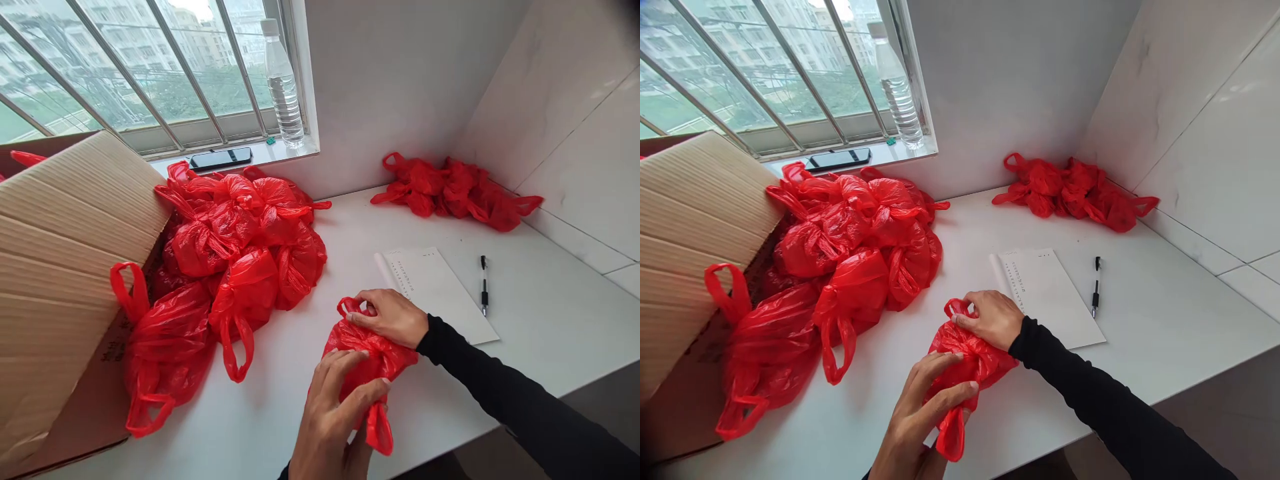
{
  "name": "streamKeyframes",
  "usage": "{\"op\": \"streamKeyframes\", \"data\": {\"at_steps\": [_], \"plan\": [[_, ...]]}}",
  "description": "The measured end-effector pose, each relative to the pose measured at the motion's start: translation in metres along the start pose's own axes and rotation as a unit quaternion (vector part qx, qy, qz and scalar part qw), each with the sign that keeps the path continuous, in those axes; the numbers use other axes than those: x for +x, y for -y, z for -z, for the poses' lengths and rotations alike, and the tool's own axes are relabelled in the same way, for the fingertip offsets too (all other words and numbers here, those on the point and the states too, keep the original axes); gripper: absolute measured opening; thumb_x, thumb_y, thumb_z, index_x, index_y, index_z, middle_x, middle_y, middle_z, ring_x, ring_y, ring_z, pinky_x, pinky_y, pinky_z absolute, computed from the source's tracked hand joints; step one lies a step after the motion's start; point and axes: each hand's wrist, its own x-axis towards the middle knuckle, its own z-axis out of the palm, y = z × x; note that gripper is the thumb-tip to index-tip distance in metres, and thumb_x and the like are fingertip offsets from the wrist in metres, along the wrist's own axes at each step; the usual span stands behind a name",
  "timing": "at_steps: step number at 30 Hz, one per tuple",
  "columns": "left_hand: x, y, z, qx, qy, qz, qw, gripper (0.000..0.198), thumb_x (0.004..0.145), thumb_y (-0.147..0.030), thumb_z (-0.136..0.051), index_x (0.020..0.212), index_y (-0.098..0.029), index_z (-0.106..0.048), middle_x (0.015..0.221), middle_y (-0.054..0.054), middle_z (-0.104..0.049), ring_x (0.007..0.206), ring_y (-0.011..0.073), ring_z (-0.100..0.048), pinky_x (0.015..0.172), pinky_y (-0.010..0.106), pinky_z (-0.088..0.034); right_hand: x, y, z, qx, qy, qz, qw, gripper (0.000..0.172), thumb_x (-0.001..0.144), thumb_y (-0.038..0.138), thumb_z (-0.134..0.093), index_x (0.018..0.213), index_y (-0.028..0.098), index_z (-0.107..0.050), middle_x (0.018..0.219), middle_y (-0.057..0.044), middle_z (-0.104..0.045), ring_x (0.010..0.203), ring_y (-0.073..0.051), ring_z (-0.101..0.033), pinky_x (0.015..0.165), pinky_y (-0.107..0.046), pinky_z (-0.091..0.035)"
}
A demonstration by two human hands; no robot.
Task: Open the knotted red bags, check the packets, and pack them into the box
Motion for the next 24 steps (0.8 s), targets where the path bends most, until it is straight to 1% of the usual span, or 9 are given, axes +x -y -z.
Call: {"op": "streamKeyframes", "data": {"at_steps": [3,6,9,12,15,17,18,21,24], "plan": [[-0.002,0.000,0.005,-0.064,-0.010,0.060,0.996,0.023,0.098,-0.015,-0.049,0.102,-0.027,-0.068,0.121,0.011,-0.066,0.114,0.0260,-0.061,0.092,0.042,-0.055,0.000,0.000,0.003,0.038,-0.006,0.019,0.999,0.025,0.095,0.039,-0.055,0.089,0.022,-0.072,0.067,0.002,-0.060,0.062,-0.013,-0.053,0.061,-0.027,-0.040],[-0.003,0.004,0.015,-0.106,-0.032,0.135,0.985,0.022,0.102,-0.020,-0.046,0.093,-0.025,-0.066,0.109,0.009,-0.069,0.120,0.0261,-0.061,0.093,0.038,-0.054,-0.004,-0.006,0.012,0.120,-0.064,0.018,0.991,0.030,0.097,0.046,-0.053,0.086,0.021,-0.065,0.070,0.002,-0.058,0.065,-0.013,-0.050,0.063,-0.027,-0.042],[0.000,0.011,0.018,-0.162,-0.088,0.237,0.954,0.025,0.104,-0.032,-0.044,0.093,-0.024,-0.066,0.118,0.008,-0.068,0.127,0.0252,-0.058,0.099,0.038,-0.052,-0.012,-0.011,0.020,0.193,-0.100,0.006,0.976,0.035,0.096,0.053,-0.056,0.083,0.020,-0.061,0.074,0.000,-0.059,0.070,-0.015,-0.054,0.069,-0.030,-0.045],[0.005,0.012,0.015,-0.199,-0.096,0.284,0.933,0.028,0.105,-0.039,-0.042,0.116,-0.028,-0.066,0.136,0.007,-0.062,0.130,0.0233,-0.057,0.105,0.038,-0.051,-0.025,-0.008,0.020,0.217,-0.076,-0.008,0.973,0.034,0.098,0.052,-0.053,0.111,0.021,-0.060,0.085,-0.002,-0.066,0.082,-0.019,-0.063,0.078,-0.035,-0.050],[0.012,0.009,0.011,-0.143,-0.068,0.257,0.953,0.033,0.103,-0.038,-0.050,0.134,-0.030,-0.058,0.146,0.006,-0.055,0.139,0.0230,-0.050,0.112,0.040,-0.046,-0.040,0.004,0.016,0.183,-0.068,0.006,0.981,0.062,0.096,0.048,-0.059,0.149,0.027,-0.034,0.099,-0.002,-0.069,0.095,-0.021,-0.066,0.090,-0.041,-0.051],[0.017,0.007,0.011,-0.092,-0.049,0.227,0.968,0.041,0.099,-0.035,-0.058,0.139,-0.030,-0.054,0.146,0.007,-0.055,0.137,0.0240,-0.051,0.112,0.042,-0.046,-0.048,0.011,0.012,0.131,-0.067,0.034,0.989,0.078,0.092,0.043,-0.066,0.156,0.029,-0.024,0.105,-0.002,-0.067,0.101,-0.021,-0.064,0.098,-0.043,-0.049],[0.019,0.007,0.011,-0.076,-0.042,0.215,0.973,0.043,0.098,-0.034,-0.060,0.139,-0.029,-0.054,0.142,0.008,-0.057,0.134,0.0242,-0.054,0.109,0.042,-0.048,-0.050,0.013,0.010,0.108,-0.061,0.047,0.991,0.078,0.091,0.040,-0.067,0.156,0.029,-0.025,0.105,-0.002,-0.066,0.101,-0.021,-0.063,0.098,-0.043,-0.049],[0.023,0.008,0.014,-0.056,-0.032,0.200,0.978,0.033,0.099,-0.031,-0.057,0.132,-0.030,-0.060,0.127,0.007,-0.064,0.119,0.0220,-0.063,0.100,0.040,-0.053,-0.052,0.015,0.008,0.066,-0.036,0.066,0.995,0.055,0.092,0.030,-0.063,0.144,0.027,-0.047,0.100,-0.002,-0.065,0.096,-0.020,-0.062,0.093,-0.041,-0.051],[0.024,0.010,0.016,-0.030,-0.026,0.194,0.980,0.029,0.101,-0.030,-0.054,0.126,-0.032,-0.066,0.122,0.005,-0.064,0.115,0.0206,-0.064,0.096,0.037,-0.054,-0.051,0.015,0.007,0.054,-0.021,0.072,0.996,0.025,0.093,0.023,-0.057,0.117,0.024,-0.065,0.102,-0.004,-0.068,0.095,-0.020,-0.063,0.090,-0.039,-0.051]]}}
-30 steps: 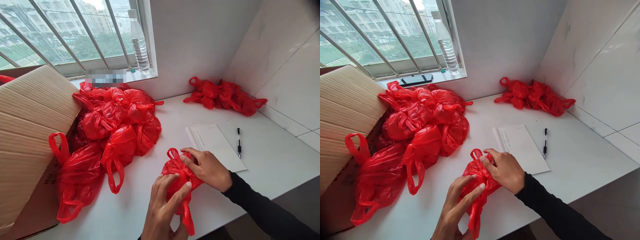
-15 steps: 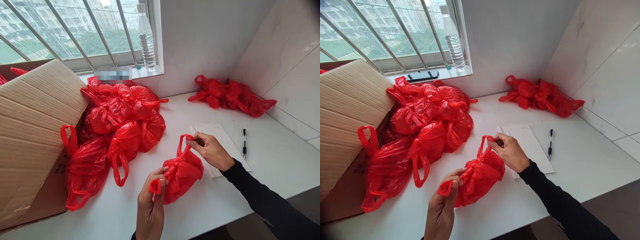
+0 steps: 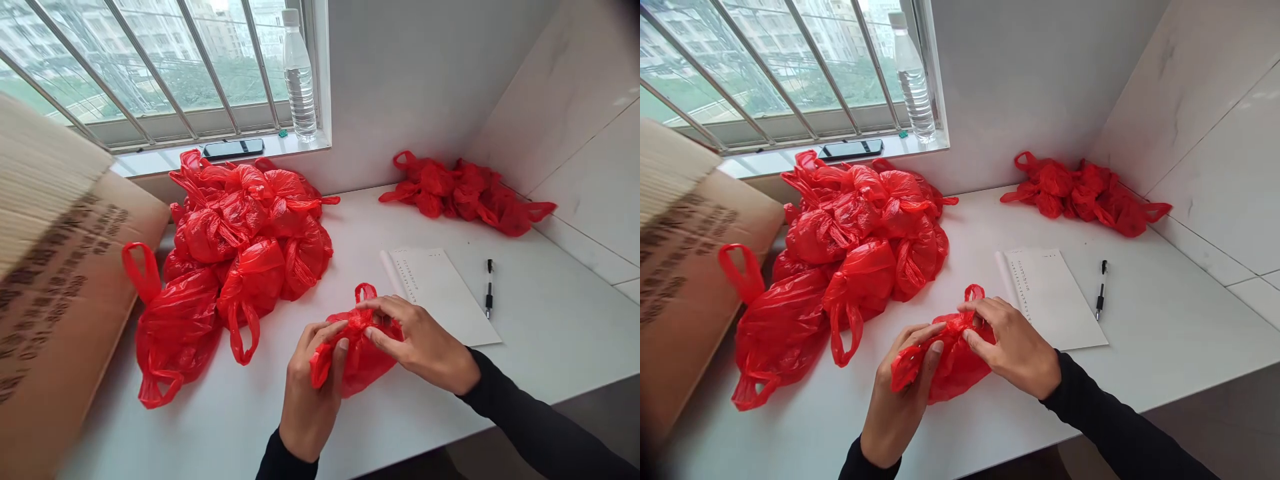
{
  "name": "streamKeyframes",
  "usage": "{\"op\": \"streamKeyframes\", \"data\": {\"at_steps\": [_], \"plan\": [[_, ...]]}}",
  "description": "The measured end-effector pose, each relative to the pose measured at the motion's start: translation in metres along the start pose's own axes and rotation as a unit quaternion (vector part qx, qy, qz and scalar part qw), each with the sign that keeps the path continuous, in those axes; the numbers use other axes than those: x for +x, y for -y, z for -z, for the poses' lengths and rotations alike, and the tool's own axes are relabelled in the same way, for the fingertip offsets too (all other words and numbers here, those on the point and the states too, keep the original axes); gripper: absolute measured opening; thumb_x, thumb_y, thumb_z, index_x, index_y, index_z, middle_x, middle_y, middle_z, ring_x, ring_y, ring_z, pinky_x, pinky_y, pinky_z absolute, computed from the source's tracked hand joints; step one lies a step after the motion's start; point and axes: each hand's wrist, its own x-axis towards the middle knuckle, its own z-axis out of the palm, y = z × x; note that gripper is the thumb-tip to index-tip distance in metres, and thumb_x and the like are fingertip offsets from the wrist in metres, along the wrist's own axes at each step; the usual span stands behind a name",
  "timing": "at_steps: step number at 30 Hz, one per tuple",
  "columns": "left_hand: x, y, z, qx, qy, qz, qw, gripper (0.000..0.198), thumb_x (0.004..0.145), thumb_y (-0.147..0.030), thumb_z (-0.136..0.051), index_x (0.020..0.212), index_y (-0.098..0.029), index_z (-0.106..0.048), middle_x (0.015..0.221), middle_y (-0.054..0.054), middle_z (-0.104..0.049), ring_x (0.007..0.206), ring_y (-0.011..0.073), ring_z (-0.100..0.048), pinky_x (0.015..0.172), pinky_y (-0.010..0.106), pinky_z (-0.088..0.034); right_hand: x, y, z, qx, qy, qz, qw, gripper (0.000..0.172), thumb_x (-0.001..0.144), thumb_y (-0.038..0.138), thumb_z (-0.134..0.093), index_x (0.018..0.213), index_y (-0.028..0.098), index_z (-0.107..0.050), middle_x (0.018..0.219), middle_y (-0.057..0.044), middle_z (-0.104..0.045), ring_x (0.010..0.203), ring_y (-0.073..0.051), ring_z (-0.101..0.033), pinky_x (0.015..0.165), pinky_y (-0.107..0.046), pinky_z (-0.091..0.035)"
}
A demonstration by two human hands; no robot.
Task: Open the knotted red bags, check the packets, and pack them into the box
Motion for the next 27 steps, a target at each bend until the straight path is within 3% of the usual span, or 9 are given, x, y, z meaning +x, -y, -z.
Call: {"op": "streamKeyframes", "data": {"at_steps": [4,8,11,13,16,18,20,24,27], "plan": [[0.001,-0.001,0.005,0.033,0.021,-0.016,0.999,0.033,0.097,-0.028,-0.058,0.130,-0.030,-0.065,0.118,0.007,-0.065,0.109,0.0219,-0.066,0.091,0.037,-0.056,-0.002,-0.001,0.000,0.015,-0.017,-0.010,1.000,0.015,0.094,0.022,-0.053,0.101,0.023,-0.067,0.099,-0.003,-0.070,0.089,-0.019,-0.064,0.083,-0.036,-0.051],[0.003,-0.003,0.014,0.024,0.006,-0.009,1.000,0.015,0.096,-0.030,-0.059,0.104,-0.025,-0.070,0.097,0.004,-0.069,0.089,0.0200,-0.068,0.080,0.033,-0.055,-0.008,-0.004,0.004,0.037,-0.037,-0.045,0.998,0.013,0.096,0.028,-0.053,0.094,0.024,-0.065,0.085,0.001,-0.067,0.076,-0.017,-0.060,0.071,-0.033,-0.047],[0.004,-0.005,0.021,-0.007,-0.022,0.034,0.999,0.014,0.094,-0.036,-0.063,0.093,-0.023,-0.067,0.089,0.003,-0.070,0.081,0.0192,-0.068,0.075,0.031,-0.054,-0.012,-0.004,0.007,0.039,-0.054,-0.063,0.996,0.017,0.097,0.030,-0.050,0.091,0.024,-0.064,0.086,0.000,-0.066,0.078,-0.018,-0.060,0.069,-0.033,-0.047],[0.004,-0.008,0.023,-0.028,-0.006,0.052,0.998,0.014,0.094,-0.037,-0.063,0.096,-0.024,-0.065,0.089,0.002,-0.069,0.079,0.0180,-0.067,0.074,0.030,-0.054,-0.013,-0.001,0.006,0.026,-0.065,-0.048,0.996,0.016,0.097,0.029,-0.050,0.091,0.023,-0.064,0.094,-0.002,-0.067,0.088,-0.019,-0.061,0.078,-0.035,-0.049],[0.004,-0.010,0.023,-0.004,0.041,0.000,0.999,0.024,0.093,-0.032,-0.064,0.117,-0.028,-0.062,0.103,0.003,-0.068,0.090,0.0180,-0.064,0.081,0.031,-0.053,-0.011,0.003,0.002,0.014,-0.038,-0.002,0.999,0.015,0.095,0.031,-0.058,0.107,0.023,-0.064,0.108,-0.004,-0.068,0.102,-0.022,-0.060,0.091,-0.039,-0.048],[0.004,-0.008,0.025,0.026,0.072,-0.042,0.996,0.033,0.093,-0.027,-0.064,0.125,-0.030,-0.061,0.104,0.003,-0.067,0.090,0.0178,-0.062,0.081,0.031,-0.053,-0.009,0.004,0.002,0.008,-0.008,0.026,1.000,0.016,0.094,0.029,-0.060,0.109,0.024,-0.065,0.107,-0.004,-0.069,0.103,-0.023,-0.060,0.091,-0.039,-0.048],[0.003,-0.002,0.031,0.036,0.086,-0.049,0.994,0.032,0.090,-0.019,-0.063,0.120,-0.029,-0.066,0.098,0.003,-0.068,0.085,0.0171,-0.061,0.077,0.030,-0.053,-0.008,0.000,0.005,0.012,-0.017,0.024,0.999,0.011,0.095,0.026,-0.056,0.100,0.024,-0.066,0.101,-0.003,-0.070,0.099,-0.022,-0.062,0.088,-0.038,-0.049],[0.001,0.014,0.047,0.004,0.018,0.035,0.999,0.015,0.087,-0.019,-0.065,0.100,-0.024,-0.072,0.086,0.001,-0.068,0.076,0.0168,-0.061,0.068,0.028,-0.052,-0.013,-0.015,0.014,0.033,-0.095,-0.050,0.994,0.012,0.096,0.029,-0.052,0.097,0.024,-0.063,0.099,-0.003,-0.069,0.092,-0.021,-0.063,0.081,-0.036,-0.051],[0.000,0.010,0.049,0.003,-0.020,0.024,1.000,0.022,0.090,-0.028,-0.067,0.112,-0.025,-0.068,0.101,0.003,-0.067,0.094,0.0190,-0.064,0.085,0.032,-0.054,-0.016,-0.016,0.014,0.033,-0.094,-0.054,0.994,0.017,0.094,0.029,-0.056,0.110,0.024,-0.060,0.111,-0.004,-0.066,0.101,-0.022,-0.062,0.084,-0.036,-0.052]]}}
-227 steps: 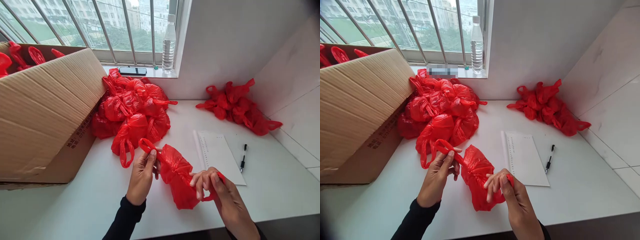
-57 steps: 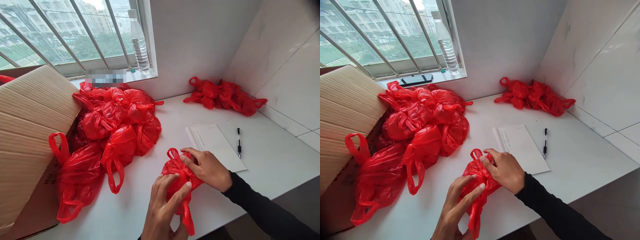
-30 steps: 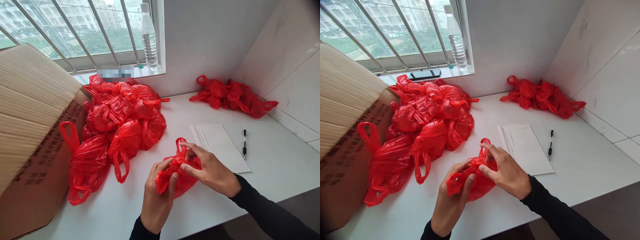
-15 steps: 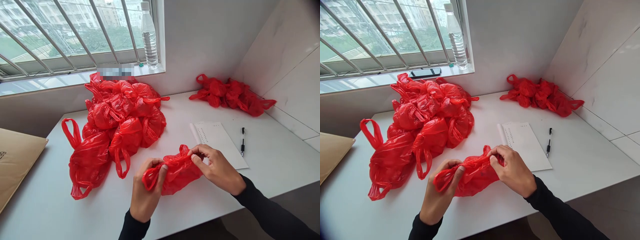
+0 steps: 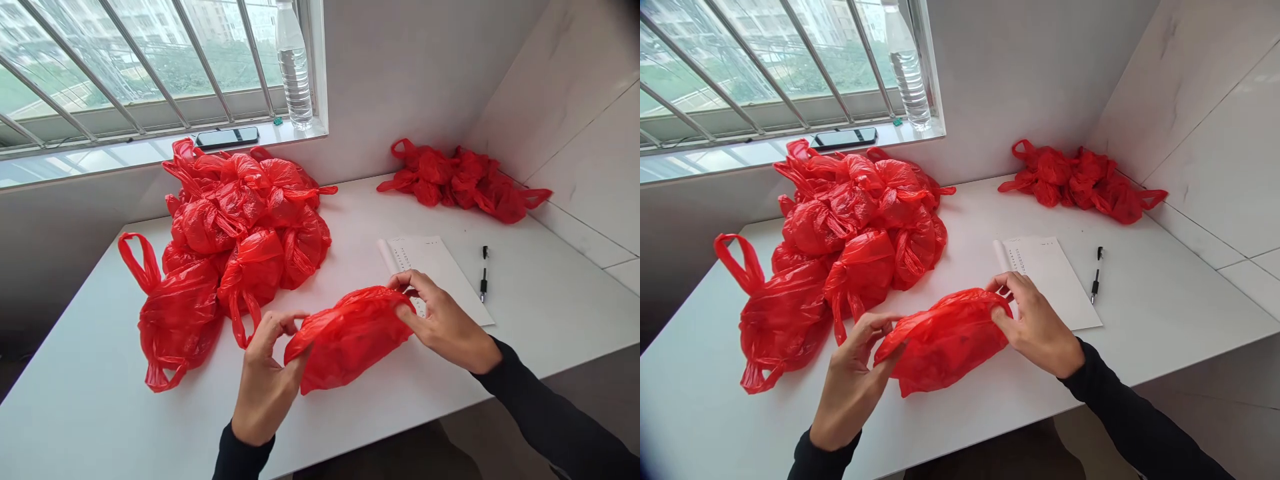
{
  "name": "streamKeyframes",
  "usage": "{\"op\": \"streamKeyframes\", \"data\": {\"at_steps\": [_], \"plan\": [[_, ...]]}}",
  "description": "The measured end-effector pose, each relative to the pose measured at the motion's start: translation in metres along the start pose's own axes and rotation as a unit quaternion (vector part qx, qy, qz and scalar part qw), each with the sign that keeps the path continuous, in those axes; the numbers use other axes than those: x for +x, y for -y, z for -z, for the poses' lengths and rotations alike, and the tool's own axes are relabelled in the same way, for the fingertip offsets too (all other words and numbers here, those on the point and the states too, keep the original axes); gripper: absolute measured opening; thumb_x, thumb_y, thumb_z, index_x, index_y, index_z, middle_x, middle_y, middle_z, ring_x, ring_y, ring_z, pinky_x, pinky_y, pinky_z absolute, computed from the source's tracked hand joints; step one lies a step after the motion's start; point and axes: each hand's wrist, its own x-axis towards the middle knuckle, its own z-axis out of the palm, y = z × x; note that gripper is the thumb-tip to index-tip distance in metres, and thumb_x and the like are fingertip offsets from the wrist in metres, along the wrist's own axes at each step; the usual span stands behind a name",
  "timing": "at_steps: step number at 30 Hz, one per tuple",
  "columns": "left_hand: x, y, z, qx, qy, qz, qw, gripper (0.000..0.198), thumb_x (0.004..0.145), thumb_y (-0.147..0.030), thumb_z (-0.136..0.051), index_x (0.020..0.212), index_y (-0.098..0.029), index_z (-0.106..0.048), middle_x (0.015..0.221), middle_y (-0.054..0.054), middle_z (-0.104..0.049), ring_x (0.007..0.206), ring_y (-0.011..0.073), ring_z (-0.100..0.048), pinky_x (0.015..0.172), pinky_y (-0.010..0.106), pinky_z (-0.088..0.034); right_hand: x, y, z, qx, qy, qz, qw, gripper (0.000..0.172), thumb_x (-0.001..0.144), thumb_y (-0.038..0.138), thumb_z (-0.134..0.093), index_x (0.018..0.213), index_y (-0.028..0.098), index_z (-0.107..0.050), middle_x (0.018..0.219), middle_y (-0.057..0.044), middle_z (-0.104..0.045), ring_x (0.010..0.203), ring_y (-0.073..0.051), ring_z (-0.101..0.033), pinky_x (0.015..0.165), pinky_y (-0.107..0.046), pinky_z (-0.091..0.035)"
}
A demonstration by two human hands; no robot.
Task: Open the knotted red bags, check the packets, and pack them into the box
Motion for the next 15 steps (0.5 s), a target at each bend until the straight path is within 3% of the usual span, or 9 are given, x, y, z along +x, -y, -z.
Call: {"op": "streamKeyframes", "data": {"at_steps": [3,6,8,11,13,15], "plan": [[0.000,-0.015,-0.009,0.018,0.021,-0.066,0.997,0.033,0.090,-0.027,-0.068,0.123,-0.030,-0.063,0.119,0.003,-0.064,0.113,0.0199,-0.060,0.097,0.033,-0.049,-0.001,0.009,-0.006,0.008,0.036,0.017,0.999,0.034,0.092,0.035,-0.063,0.124,0.025,-0.058,0.115,-0.005,-0.066,0.105,-0.022,-0.063,0.092,-0.038,-0.051],[0.002,-0.025,-0.015,-0.007,0.000,-0.028,1.000,0.011,0.092,-0.032,-0.067,0.103,-0.027,-0.068,0.099,0.000,-0.068,0.094,0.0166,-0.063,0.085,0.028,-0.050,0.000,0.014,-0.008,0.038,0.039,0.010,0.998,0.017,0.096,0.037,-0.059,0.106,0.024,-0.065,0.100,-0.002,-0.068,0.093,-0.020,-0.064,0.086,-0.035,-0.050],[0.003,-0.025,-0.012,-0.060,-0.071,0.042,0.995,0.014,0.093,-0.038,-0.067,0.095,-0.025,-0.067,0.090,-0.001,-0.067,0.085,0.0153,-0.063,0.079,0.027,-0.050,0.000,0.010,-0.003,0.085,0.000,-0.019,0.996,0.016,0.099,0.037,-0.054,0.098,0.023,-0.062,0.088,0.000,-0.066,0.081,-0.018,-0.062,0.075,-0.032,-0.049],[0.002,-0.021,-0.001,-0.166,-0.140,0.112,0.970,0.022,0.093,-0.045,-0.066,0.102,-0.025,-0.064,0.095,0.000,-0.068,0.087,0.0166,-0.065,0.072,0.025,-0.052,-0.004,0.000,0.005,0.162,-0.038,-0.078,0.983,0.023,0.101,0.046,-0.050,0.103,0.024,-0.058,0.078,0.001,-0.060,0.067,-0.016,-0.057,0.062,-0.030,-0.047],[0.000,-0.023,0.004,-0.208,-0.145,0.121,0.960,0.024,0.093,-0.044,-0.065,0.109,-0.026,-0.063,0.102,0.001,-0.069,0.092,0.0180,-0.066,0.071,0.023,-0.054,-0.011,0.000,0.008,0.159,-0.091,-0.071,0.981,0.026,0.099,0.048,-0.054,0.113,0.026,-0.056,0.087,-0.001,-0.062,0.075,-0.018,-0.060,0.067,-0.032,-0.051],[-0.003,-0.031,0.006,-0.209,-0.127,0.108,0.964,0.028,0.093,-0.042,-0.065,0.117,-0.027,-0.062,0.109,0.002,-0.069,0.099,0.0196,-0.067,0.075,0.024,-0.055,-0.019,0.010,0.008,0.106,-0.208,-0.001,0.972,0.030,0.095,0.041,-0.062,0.121,0.028,-0.053,0.105,-0.005,-0.061,0.095,-0.022,-0.061,0.084,-0.038,-0.053]]}}
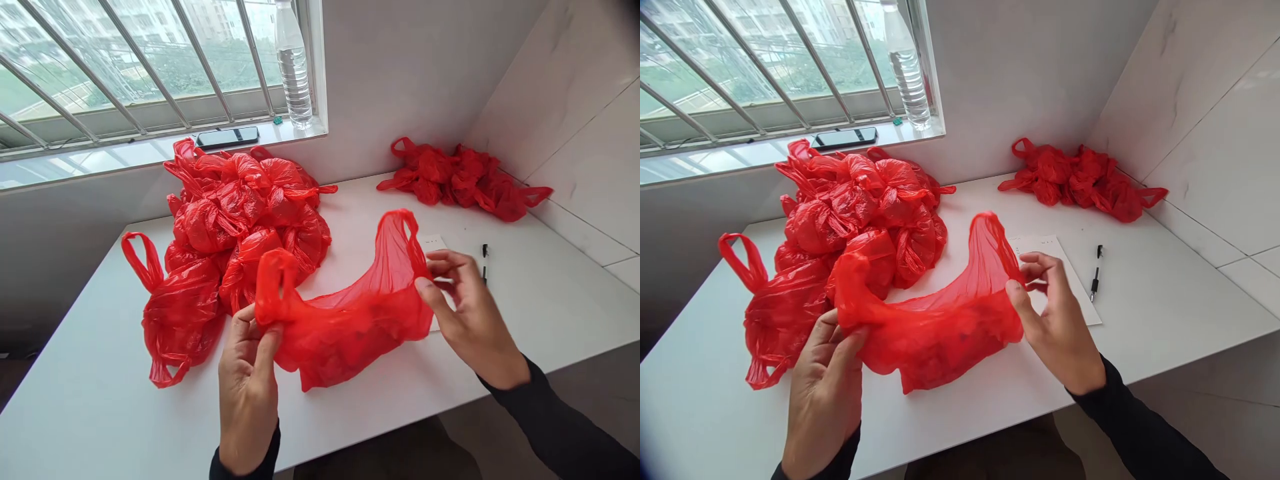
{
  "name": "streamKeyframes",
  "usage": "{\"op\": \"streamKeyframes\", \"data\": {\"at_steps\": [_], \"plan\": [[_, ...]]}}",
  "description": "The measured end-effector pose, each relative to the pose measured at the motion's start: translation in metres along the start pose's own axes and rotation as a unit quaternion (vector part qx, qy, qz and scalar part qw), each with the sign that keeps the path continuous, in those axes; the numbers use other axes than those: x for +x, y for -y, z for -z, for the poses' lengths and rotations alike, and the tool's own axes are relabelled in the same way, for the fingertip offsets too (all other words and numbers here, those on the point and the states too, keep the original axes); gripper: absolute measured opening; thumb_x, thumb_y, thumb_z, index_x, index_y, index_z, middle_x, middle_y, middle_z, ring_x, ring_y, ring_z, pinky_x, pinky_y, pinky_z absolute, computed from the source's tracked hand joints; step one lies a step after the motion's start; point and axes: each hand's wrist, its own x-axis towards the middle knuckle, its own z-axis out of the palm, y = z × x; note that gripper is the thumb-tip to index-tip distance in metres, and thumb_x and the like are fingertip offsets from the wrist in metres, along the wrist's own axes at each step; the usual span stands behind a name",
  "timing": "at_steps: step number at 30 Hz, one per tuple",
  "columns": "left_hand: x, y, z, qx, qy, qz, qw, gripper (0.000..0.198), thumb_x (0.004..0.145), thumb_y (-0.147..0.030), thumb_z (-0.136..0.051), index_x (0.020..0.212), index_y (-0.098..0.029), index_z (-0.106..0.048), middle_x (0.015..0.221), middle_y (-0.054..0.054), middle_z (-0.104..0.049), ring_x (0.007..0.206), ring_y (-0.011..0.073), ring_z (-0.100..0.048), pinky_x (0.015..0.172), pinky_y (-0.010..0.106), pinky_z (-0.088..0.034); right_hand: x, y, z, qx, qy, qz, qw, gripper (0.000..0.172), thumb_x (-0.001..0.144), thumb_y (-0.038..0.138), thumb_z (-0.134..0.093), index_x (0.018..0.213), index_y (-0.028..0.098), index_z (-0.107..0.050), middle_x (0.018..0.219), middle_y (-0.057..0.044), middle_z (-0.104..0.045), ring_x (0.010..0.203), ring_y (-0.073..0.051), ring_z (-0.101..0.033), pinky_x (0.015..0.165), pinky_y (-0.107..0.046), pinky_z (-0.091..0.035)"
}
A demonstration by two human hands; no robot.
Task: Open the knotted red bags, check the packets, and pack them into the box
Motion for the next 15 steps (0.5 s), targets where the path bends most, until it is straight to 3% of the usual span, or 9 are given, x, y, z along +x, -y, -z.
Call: {"op": "streamKeyframes", "data": {"at_steps": [2,3,6,8,10,12,15], "plan": [[-0.005,-0.010,-0.007,0.037,0.027,-0.019,0.999,0.037,0.090,-0.041,-0.069,0.123,-0.027,-0.061,0.114,0.003,-0.069,0.105,0.0220,-0.066,0.081,0.027,-0.056,-0.008,0.015,-0.004,-0.025,-0.064,0.137,0.988,0.033,0.092,0.029,-0.066,0.122,0.029,-0.052,0.111,-0.006,-0.058,0.103,-0.023,-0.059,0.093,-0.041,-0.050],[-0.008,-0.015,-0.011,0.058,0.041,-0.026,0.997,0.040,0.088,-0.041,-0.072,0.124,-0.027,-0.061,0.114,0.004,-0.069,0.106,0.0230,-0.066,0.083,0.029,-0.056,-0.011,0.022,-0.007,-0.036,-0.038,0.204,0.978,0.031,0.092,0.024,-0.064,0.121,0.029,-0.053,0.109,-0.006,-0.059,0.102,-0.023,-0.059,0.093,-0.041,-0.050],[-0.011,-0.024,-0.021,0.100,0.056,-0.030,0.993,0.030,0.086,-0.040,-0.074,0.112,-0.025,-0.067,0.102,0.002,-0.071,0.095,0.0211,-0.067,0.081,0.029,-0.056,-0.013,0.036,-0.019,-0.128,0.159,0.345,0.916,0.019,0.098,0.014,-0.053,0.114,0.023,-0.058,0.099,-0.006,-0.066,0.096,-0.022,-0.062,0.088,-0.040,-0.051],[-0.012,-0.024,-0.021,0.120,0.036,-0.031,0.992,0.020,0.088,-0.040,-0.072,0.102,-0.025,-0.069,0.085,-0.002,-0.069,0.078,0.0164,-0.063,0.071,0.026,-0.054,-0.012,0.037,-0.024,-0.219,0.246,0.355,0.875,0.018,0.101,0.012,-0.045,0.104,0.019,-0.061,0.090,-0.006,-0.068,0.085,-0.021,-0.064,0.080,-0.039,-0.051],[-0.014,-0.020,-0.017,0.155,0.003,-0.046,0.987,0.016,0.089,-0.039,-0.071,0.098,-0.026,-0.069,0.076,-0.003,-0.063,0.071,0.0146,-0.058,0.065,0.025,-0.050,-0.013,0.034,-0.024,-0.283,0.292,0.319,0.856,0.023,0.101,0.012,-0.041,0.094,0.018,-0.061,0.078,-0.004,-0.066,0.067,-0.019,-0.062,0.065,-0.035,-0.047],[-0.017,-0.015,-0.013,0.196,-0.023,-0.089,0.976,0.013,0.090,-0.037,-0.070,0.099,-0.027,-0.071,0.084,-0.002,-0.062,0.081,0.0157,-0.059,0.069,0.025,-0.049,-0.016,0.030,-0.022,-0.336,0.341,0.272,0.834,0.020,0.095,0.007,-0.045,0.090,0.019,-0.061,0.070,-0.002,-0.064,0.054,-0.018,-0.057,0.052,-0.033,-0.038],[-0.028,-0.015,-0.010,0.251,-0.053,-0.161,0.953,0.016,0.089,-0.034,-0.069,0.103,-0.030,-0.077,0.097,0.001,-0.060,0.093,0.0169,-0.058,0.078,0.025,-0.047,-0.020,0.022,-0.023,-0.383,0.420,0.217,0.793,0.024,0.071,-0.003,-0.056,0.079,0.020,-0.060,0.058,0.002,-0.058,0.043,-0.015,-0.048,0.042,-0.032,-0.024]]}}
